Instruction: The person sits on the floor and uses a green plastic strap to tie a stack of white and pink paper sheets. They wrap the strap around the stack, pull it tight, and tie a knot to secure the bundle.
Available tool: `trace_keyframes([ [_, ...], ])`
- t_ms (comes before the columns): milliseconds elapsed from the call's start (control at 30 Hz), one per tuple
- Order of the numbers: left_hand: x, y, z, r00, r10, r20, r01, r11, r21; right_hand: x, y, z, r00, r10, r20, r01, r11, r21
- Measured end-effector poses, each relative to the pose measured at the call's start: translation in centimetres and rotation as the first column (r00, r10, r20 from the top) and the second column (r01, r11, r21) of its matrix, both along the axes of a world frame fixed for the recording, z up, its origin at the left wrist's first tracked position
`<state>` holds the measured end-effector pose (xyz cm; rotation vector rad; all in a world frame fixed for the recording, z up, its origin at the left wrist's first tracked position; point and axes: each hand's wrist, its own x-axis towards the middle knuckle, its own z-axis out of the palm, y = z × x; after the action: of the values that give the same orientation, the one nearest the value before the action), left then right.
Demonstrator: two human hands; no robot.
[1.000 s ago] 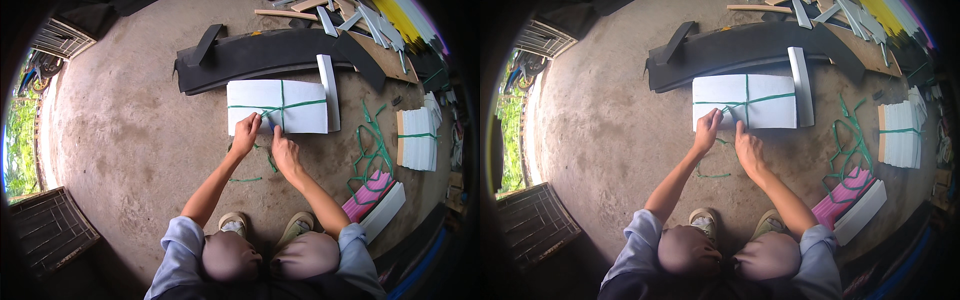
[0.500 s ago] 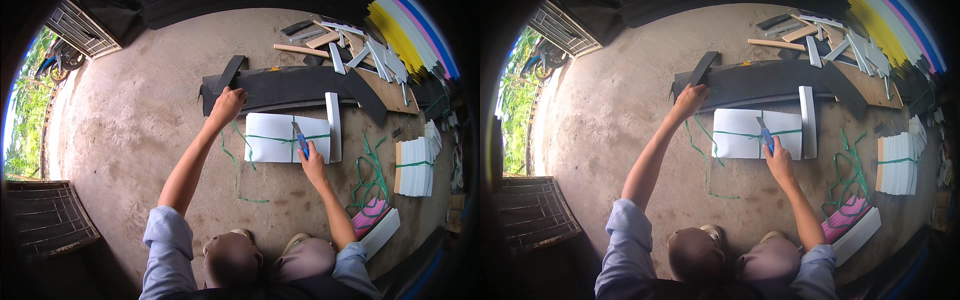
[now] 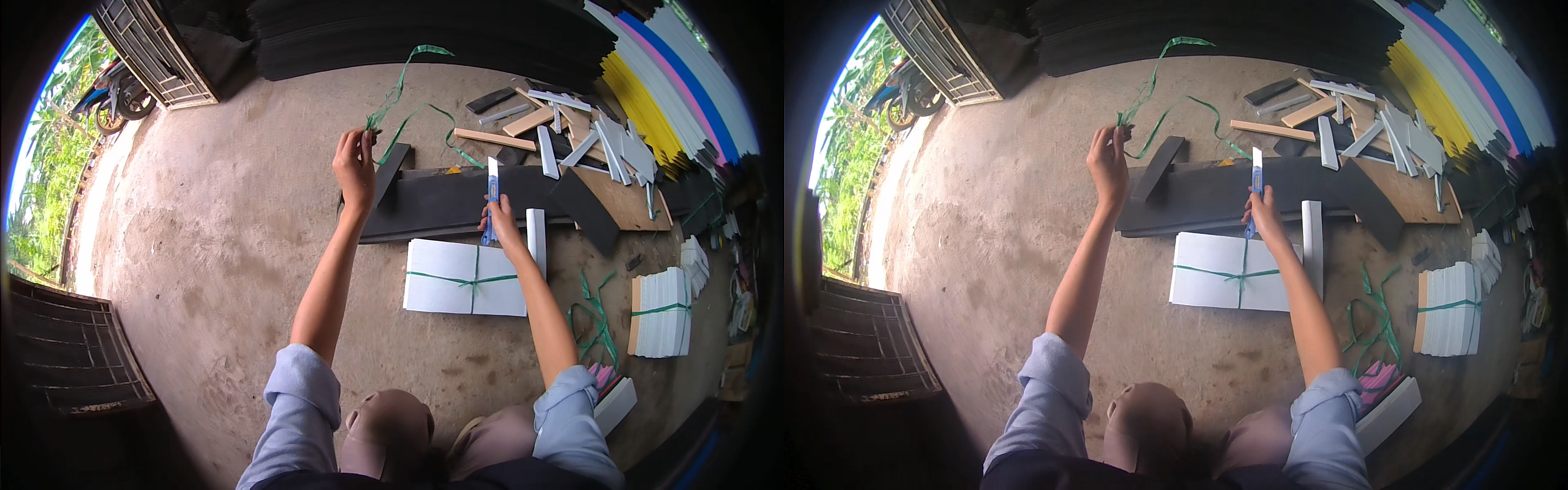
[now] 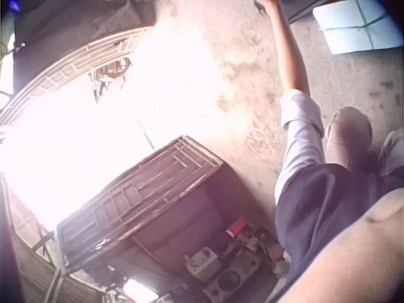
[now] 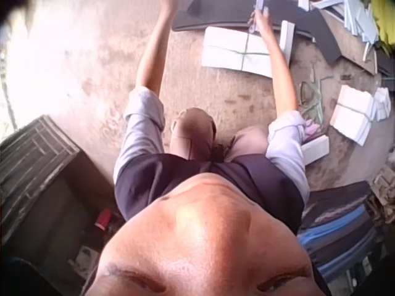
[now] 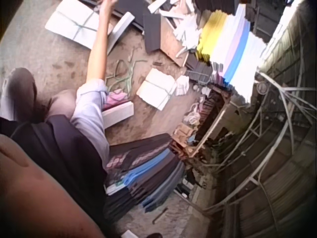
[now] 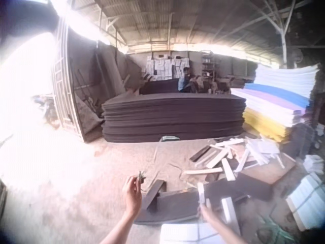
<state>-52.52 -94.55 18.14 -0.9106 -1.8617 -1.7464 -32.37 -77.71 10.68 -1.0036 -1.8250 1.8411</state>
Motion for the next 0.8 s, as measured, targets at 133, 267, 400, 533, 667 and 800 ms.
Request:
trace_keyframes([
  [133,0.5,-2.3,-12.5,0.921,0.115,0.372,-0.021,0.969,-0.247,-4.2,-0.7,-5.7,0.999,0.049,-0.008,-0.049,0.954,-0.296],
  [267,3.1,-3.7,-19.2,0.912,0.253,0.321,0.036,0.733,-0.679,-6.6,0.1,-11.1,0.99,0.001,0.14,0.035,0.966,-0.257],
  [400,5.7,-5.9,-19.8,0.891,0.228,0.392,0.12,0.715,-0.688,-8.9,-1.7,-13.7,0.951,-0.217,0.22,0.224,0.975,-0.007],
  [533,8.3,-6.6,-19.5,0.86,0.186,0.476,0.12,0.832,-0.541,-7.0,-0.3,-14.6,0.895,-0.194,0.402,0.096,0.963,0.25],
  [667,10.1,-11.3,-18.0,0.728,0.302,0.616,0.0,0.898,-0.44,-1.2,-0.5,-9.6,0.932,0.113,0.345,-0.287,0.812,0.509],
  [800,12.9,-12.2,-17.3,0.668,0.077,0.74,0.145,0.962,-0.231,11.0,-0.4,-7.9,0.921,-0.185,0.342,-0.049,0.817,0.575],
])
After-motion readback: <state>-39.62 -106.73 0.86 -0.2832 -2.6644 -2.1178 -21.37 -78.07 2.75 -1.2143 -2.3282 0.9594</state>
